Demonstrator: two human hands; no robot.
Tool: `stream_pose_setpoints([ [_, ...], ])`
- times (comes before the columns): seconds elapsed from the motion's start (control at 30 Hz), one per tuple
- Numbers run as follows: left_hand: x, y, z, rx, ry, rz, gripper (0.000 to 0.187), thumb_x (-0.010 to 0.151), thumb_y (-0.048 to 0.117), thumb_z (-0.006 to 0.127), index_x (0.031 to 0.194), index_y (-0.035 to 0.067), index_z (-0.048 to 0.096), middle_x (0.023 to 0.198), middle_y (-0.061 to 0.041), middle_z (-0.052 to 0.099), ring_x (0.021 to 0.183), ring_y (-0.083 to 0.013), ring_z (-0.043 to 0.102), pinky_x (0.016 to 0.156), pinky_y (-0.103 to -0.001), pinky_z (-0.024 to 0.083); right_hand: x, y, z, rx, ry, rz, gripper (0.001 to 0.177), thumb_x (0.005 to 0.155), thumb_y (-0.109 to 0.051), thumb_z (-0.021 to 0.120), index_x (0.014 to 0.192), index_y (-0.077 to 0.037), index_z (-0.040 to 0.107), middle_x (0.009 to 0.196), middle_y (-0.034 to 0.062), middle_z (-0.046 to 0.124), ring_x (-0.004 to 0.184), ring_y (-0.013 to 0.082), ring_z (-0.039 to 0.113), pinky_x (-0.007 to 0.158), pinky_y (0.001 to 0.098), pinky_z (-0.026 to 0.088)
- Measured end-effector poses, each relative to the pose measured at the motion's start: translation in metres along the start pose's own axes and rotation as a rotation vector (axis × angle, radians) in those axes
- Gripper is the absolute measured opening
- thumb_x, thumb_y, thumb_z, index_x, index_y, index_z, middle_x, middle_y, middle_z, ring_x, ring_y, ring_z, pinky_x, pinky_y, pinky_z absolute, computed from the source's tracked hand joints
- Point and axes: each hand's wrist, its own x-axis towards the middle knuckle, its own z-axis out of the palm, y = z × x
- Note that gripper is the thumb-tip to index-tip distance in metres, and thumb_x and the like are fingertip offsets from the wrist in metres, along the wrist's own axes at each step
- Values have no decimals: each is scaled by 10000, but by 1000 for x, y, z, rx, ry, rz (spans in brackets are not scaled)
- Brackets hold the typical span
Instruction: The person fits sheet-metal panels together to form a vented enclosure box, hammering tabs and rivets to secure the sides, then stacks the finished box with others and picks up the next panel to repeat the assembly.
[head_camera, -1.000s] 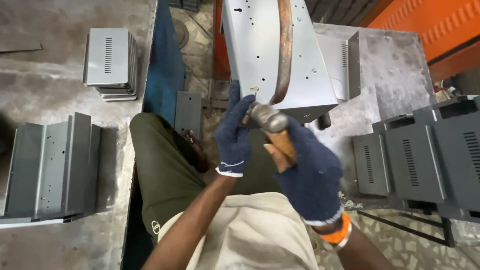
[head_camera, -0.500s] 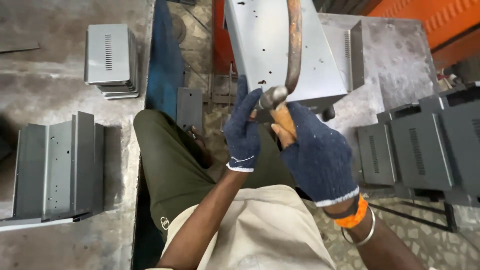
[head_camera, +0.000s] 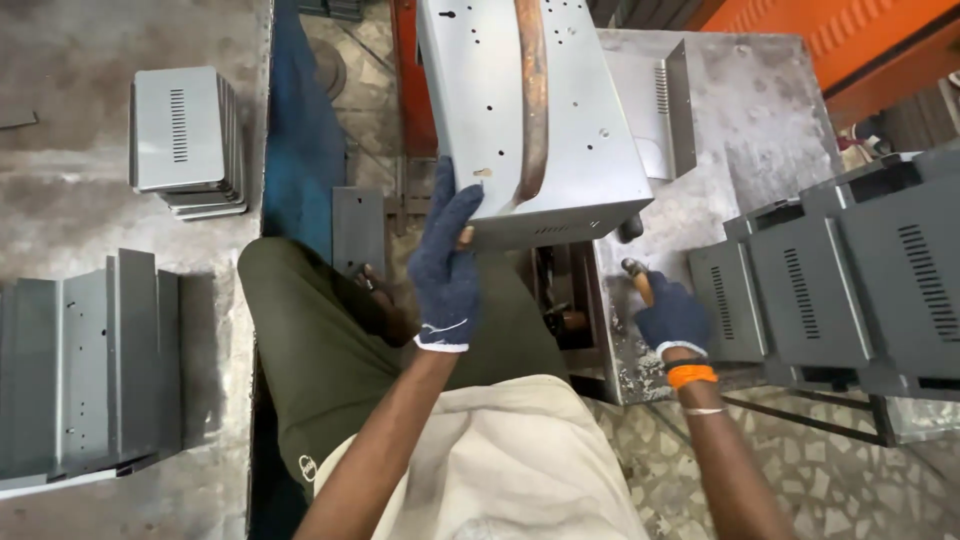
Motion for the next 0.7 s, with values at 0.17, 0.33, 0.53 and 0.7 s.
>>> stream_pose_setpoints([
  [0.17,5,-6,-3,56,-43,-3,291,1064,63,527,1308,40,685,1545,-216,495,1466,-353,432,1237,-508,340,6,-24,6,182,202,54,463,936,-202,589,1398,-158,585,1062,220,681,1033,438,702,811,526,590],
  [0.33,15,-6,-7,45,-88,-22,269,1060,80,548,1279,26,695,1520,-229,519,1453,-366,449,1230,-506,339,35,-92,-89,1285,150,82,433,1034,-362,527,1388,-115,566,1016,224,698,792,346,714,654,434,630],
  [0.53,20,-12,-12,-2,-145,-3,269,1034,14,569,1269,21,699,1528,-230,505,1451,-372,447,1220,-529,347,104,-108,-129,1938,-249,-26,522,868,-425,788,1276,-114,695,1047,89,762,768,228,745,642,353,651],
  [0.7,25,-11,5,149,-199,25,416,1046,-18,560,1457,46,570,1532,-191,515,1432,-348,469,1201,-502,391,121,-85,-127,1810,-49,-101,485,791,-280,811,1231,-98,725,1003,110,745,834,210,742,725,343,623],
])
